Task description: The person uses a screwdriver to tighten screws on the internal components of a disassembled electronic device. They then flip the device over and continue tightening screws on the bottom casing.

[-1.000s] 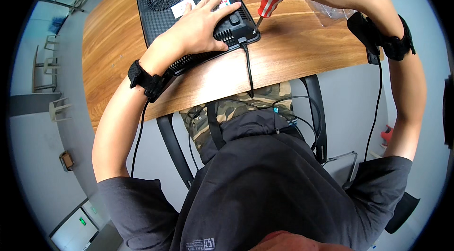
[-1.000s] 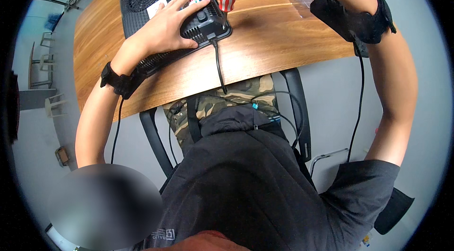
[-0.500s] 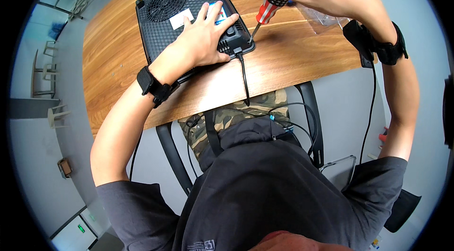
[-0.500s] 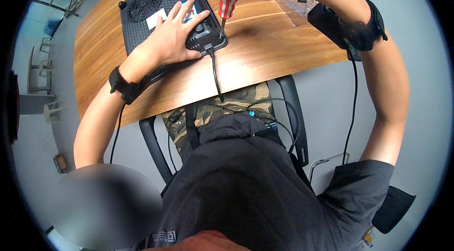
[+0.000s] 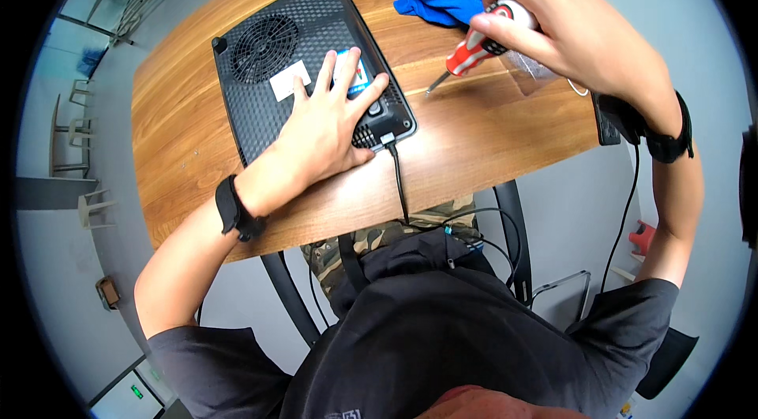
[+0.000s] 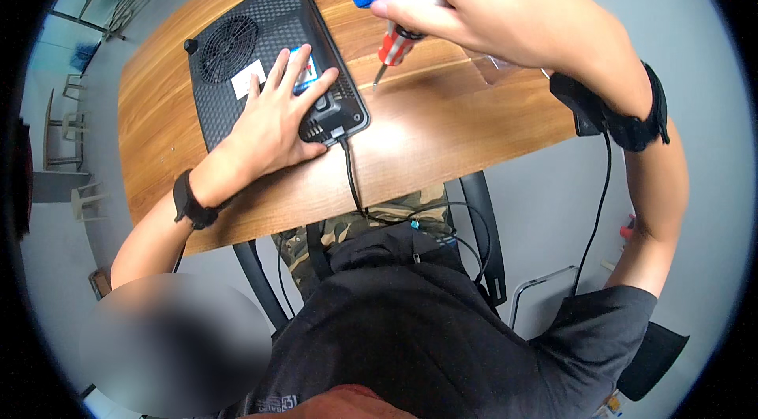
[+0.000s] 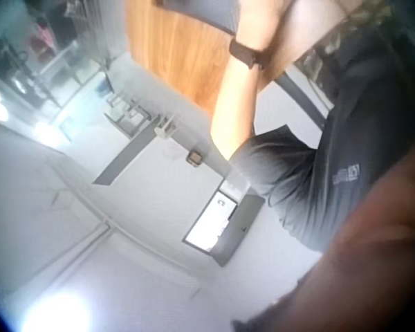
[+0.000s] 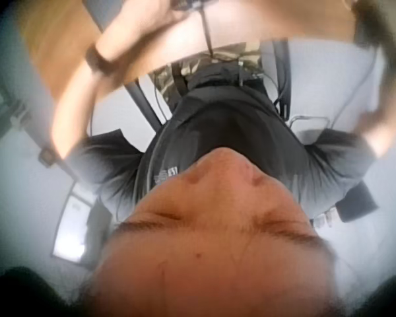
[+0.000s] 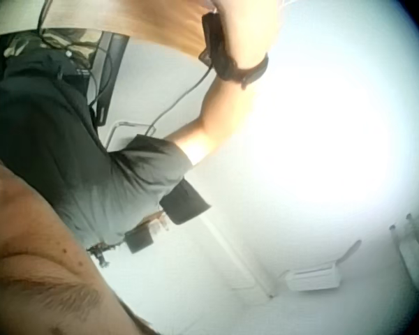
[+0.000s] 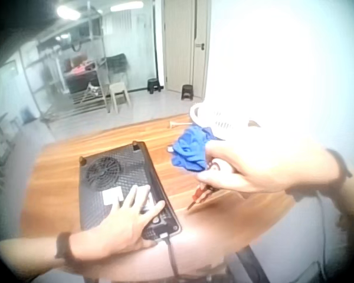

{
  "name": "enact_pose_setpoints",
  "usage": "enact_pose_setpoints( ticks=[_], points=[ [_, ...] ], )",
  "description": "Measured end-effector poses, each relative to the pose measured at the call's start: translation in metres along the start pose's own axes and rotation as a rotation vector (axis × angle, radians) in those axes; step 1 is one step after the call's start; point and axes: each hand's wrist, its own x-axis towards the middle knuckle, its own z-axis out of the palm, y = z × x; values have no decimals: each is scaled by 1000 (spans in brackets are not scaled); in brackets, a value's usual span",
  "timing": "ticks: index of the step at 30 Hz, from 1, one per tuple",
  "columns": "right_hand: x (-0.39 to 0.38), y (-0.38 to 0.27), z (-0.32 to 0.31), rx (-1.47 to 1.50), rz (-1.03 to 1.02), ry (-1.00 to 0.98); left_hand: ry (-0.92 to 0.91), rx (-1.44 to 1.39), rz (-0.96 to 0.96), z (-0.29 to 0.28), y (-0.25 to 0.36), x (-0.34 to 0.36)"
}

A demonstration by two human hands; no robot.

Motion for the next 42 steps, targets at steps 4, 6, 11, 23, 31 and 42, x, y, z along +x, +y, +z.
enact_pose_setpoints(
  ticks=[4, 6, 11, 23, 31, 42],
  points=[
    [-1, 30, 13, -20, -30, 58, -38, -45, -40, -4, 3, 1],
    [-1, 44, 24, 36, -52, 86, -66, -55, -79, -6, 6, 3],
    [7, 67, 43, 92, 13, 126, -105, -66, -117, -9, 8, 5],
    [27, 65, 120, 108, -88, 489, -67, -54, -92, -8, 5, 2],
    [9, 50, 145, 41, 80, 246, -69, -41, -76, -5, 5, 1],
    [12, 29, 158, -24, 166, -83, -112, -33, -79, -8, 5, 1]
  ],
)
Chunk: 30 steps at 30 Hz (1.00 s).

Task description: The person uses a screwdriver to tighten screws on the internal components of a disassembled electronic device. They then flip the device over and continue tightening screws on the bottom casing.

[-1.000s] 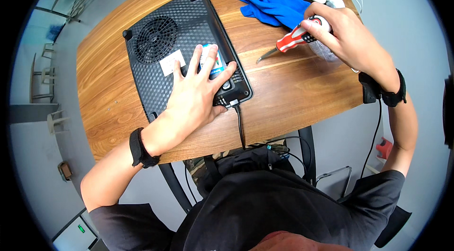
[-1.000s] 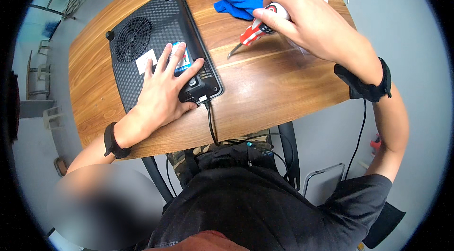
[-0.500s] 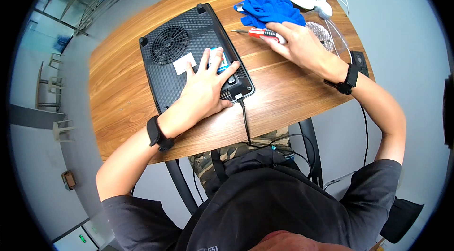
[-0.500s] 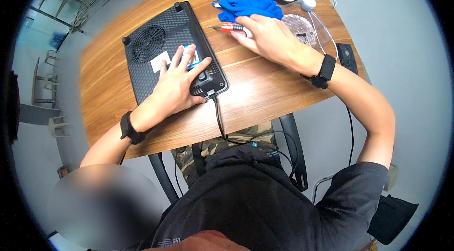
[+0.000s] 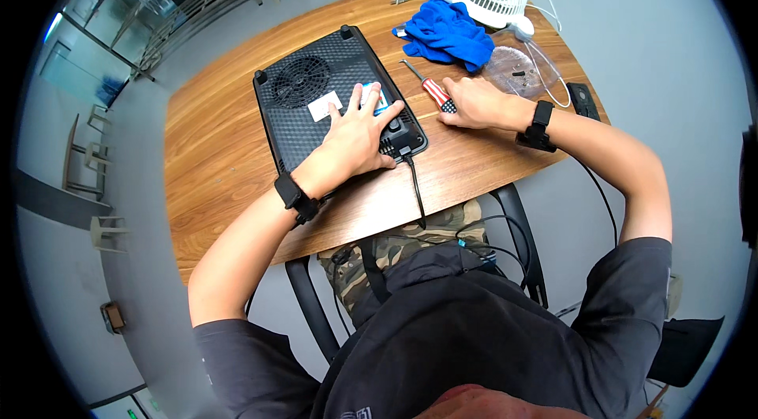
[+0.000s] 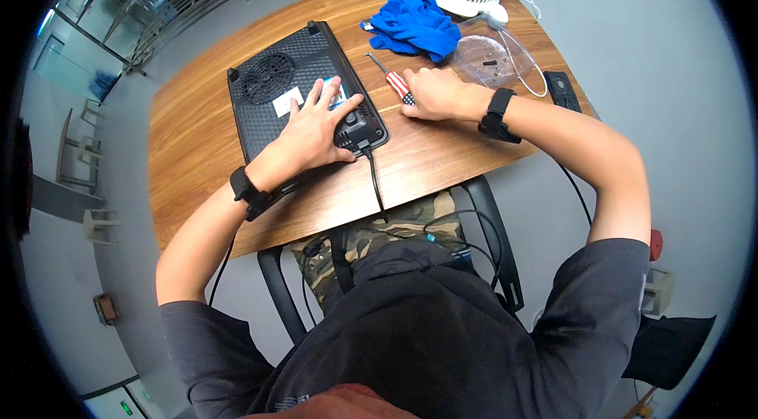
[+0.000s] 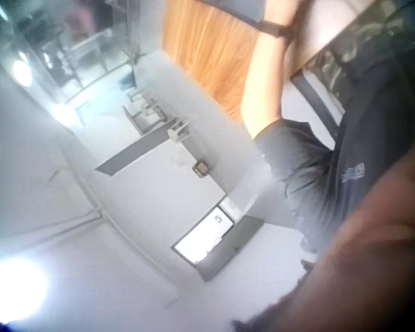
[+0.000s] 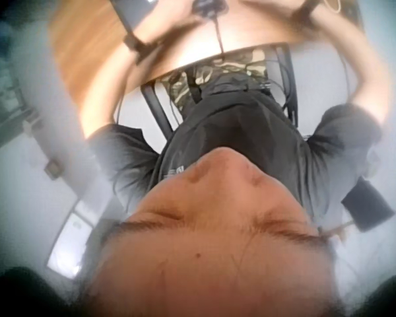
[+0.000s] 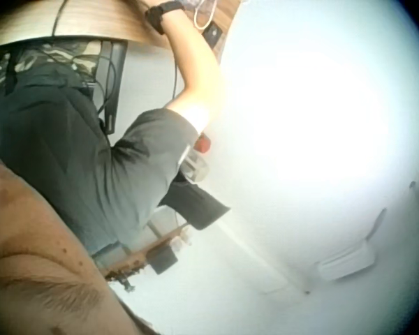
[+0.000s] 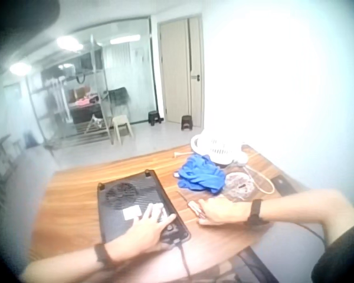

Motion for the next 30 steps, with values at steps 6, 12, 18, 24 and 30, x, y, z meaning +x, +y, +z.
enact_pose_setpoints(
  ticks=[6, 12, 18, 24, 30],
  points=[
    [10, -10, -11, -59, -452, 80, -27, 32, -7, 2, -1, 2],
    [33, -27, -13, 82, -543, -87, -67, 19, -28, 2, -9, 2],
    [39, -22, -3, 145, -656, 75, 29, -74, 3, 18, -15, -1],
    [45, -24, -3, 133, -582, -77, -52, 16, 29, 20, -17, 1],
    [48, -22, -5, 204, -552, -116, 4, -38, 63, 22, -17, 2]
  ],
)
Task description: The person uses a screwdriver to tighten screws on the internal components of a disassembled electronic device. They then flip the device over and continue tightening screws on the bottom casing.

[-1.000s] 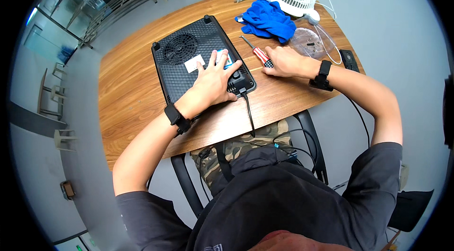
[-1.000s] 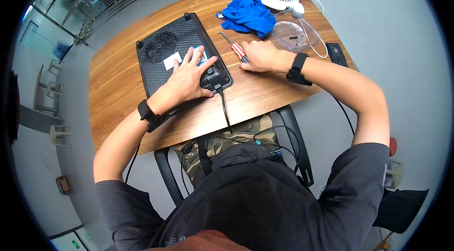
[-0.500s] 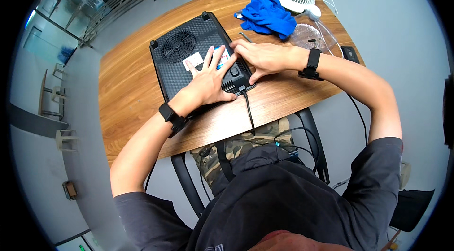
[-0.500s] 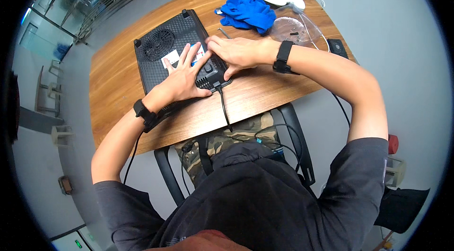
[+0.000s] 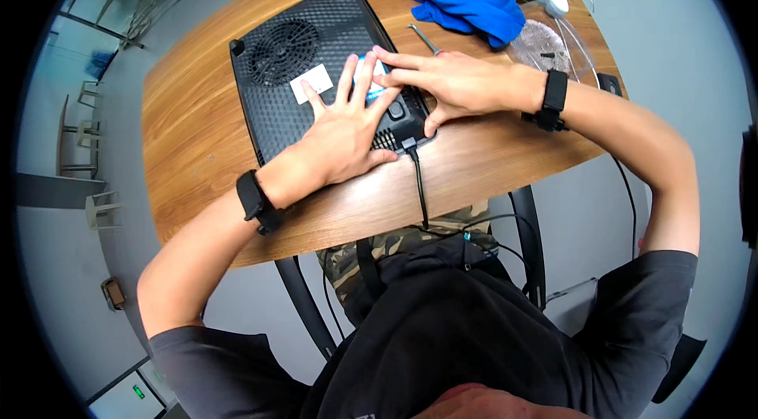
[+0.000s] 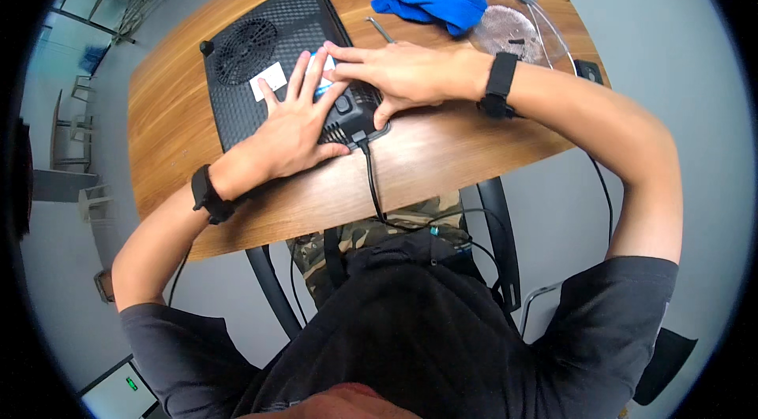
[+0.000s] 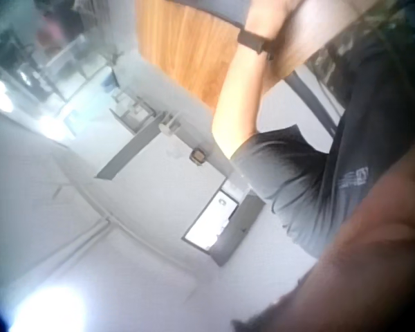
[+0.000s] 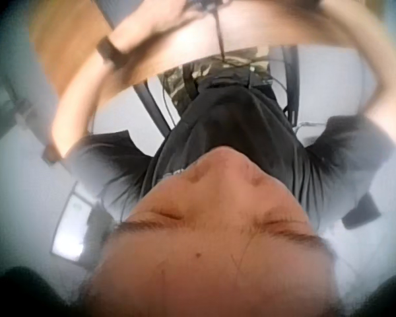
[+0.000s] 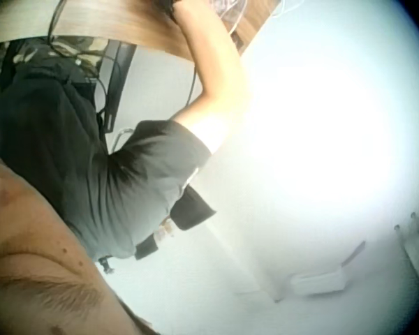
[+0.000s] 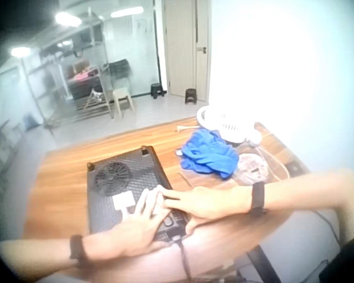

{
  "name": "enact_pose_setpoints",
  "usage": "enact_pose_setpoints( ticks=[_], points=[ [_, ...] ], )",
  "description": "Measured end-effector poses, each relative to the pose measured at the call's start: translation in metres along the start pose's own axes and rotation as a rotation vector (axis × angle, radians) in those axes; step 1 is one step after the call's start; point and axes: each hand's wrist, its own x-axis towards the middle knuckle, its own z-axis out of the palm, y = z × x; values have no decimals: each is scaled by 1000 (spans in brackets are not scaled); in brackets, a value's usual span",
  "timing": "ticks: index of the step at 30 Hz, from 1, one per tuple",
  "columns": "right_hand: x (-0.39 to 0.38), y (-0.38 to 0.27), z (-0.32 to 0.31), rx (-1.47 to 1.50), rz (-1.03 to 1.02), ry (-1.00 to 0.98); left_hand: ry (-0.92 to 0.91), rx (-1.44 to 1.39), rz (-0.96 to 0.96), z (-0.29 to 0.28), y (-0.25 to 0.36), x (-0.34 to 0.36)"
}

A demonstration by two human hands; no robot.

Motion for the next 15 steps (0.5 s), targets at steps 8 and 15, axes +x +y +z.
enact_pose_setpoints(
  ticks=[8, 15],
  points=[
    [-2, -7, -6, -28, 17, -27, -13, 25, -6, 1, -1, 2],
    [-1, -11, -10, -100, 35, -94, -73, 26, -42, -11, 5, 2]
  ],
)
